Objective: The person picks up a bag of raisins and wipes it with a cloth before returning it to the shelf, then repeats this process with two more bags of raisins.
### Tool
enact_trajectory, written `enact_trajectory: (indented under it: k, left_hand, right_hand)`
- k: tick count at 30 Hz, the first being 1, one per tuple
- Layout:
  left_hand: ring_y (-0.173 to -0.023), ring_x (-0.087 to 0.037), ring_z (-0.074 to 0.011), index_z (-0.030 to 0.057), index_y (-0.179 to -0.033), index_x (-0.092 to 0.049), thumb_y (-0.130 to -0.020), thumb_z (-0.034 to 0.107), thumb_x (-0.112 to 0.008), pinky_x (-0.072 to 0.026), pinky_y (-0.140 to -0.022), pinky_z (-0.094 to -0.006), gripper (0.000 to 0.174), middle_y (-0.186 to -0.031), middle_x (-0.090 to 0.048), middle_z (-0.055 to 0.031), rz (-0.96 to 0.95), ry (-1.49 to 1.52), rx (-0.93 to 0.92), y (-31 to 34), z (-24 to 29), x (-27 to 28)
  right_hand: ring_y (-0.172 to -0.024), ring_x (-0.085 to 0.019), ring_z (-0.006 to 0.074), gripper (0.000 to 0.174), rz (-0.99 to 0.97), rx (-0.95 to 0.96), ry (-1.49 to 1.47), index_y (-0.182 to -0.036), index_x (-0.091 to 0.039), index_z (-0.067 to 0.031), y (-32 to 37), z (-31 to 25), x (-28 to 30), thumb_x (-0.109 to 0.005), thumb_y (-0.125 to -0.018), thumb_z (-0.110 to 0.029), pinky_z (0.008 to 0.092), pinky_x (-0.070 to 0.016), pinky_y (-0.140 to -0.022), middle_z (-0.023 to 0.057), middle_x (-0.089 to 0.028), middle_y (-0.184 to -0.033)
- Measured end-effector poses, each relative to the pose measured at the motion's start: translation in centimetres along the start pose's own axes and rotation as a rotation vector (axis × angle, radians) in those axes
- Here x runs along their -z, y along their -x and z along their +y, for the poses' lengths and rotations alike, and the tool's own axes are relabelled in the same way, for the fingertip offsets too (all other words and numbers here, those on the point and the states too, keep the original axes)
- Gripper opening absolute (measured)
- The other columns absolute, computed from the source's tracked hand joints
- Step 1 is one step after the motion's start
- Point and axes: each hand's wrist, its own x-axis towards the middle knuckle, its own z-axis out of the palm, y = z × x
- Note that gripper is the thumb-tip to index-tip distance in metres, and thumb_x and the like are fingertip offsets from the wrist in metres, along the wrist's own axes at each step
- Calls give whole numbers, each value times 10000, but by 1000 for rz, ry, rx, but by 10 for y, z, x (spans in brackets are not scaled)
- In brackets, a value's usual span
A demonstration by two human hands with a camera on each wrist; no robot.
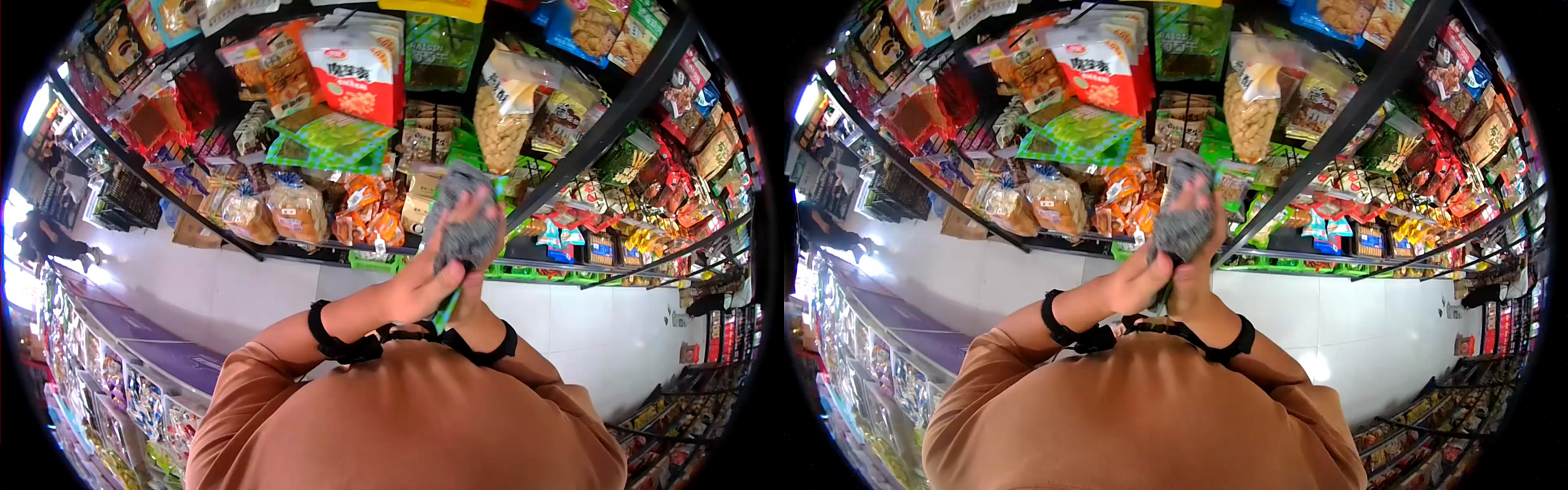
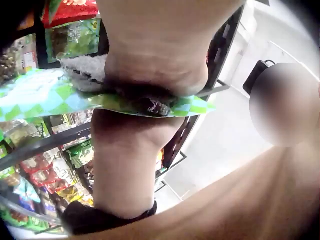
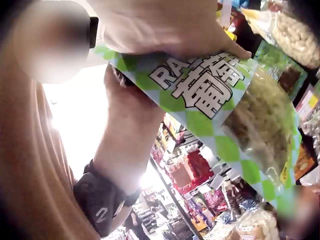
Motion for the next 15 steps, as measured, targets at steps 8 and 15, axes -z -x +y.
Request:
enact_trajectory:
  k: [8, 15]
  left_hand:
    - [-1421, 18, -349, 49, -1410, -318, -956, 359, -397, 53, -1095, -534, 555, -1533, -123, -157, -229, -160, -158, -60, -26, -75]
    - [-1416, 33, -363, 23, -1355, -420, -842, 401, -618, 42, -1106, -532, 667, -1534, -131, -132, -107, -310, -178, -52, -45, -110]
  right_hand:
    - [-1349, -292, 199, 698, 326, -304, -675, -1444, -253, -242, 7, -23, 113, -325, -880, -649, 452, -183, -1134, 3, -334, -1452]
    - [-1317, -316, 247, 837, 209, -350, -179, -1474, -152, -99, -42, -79, 124, -268, -883, -680, 418, -286, -1069, 83, -212, -1496]
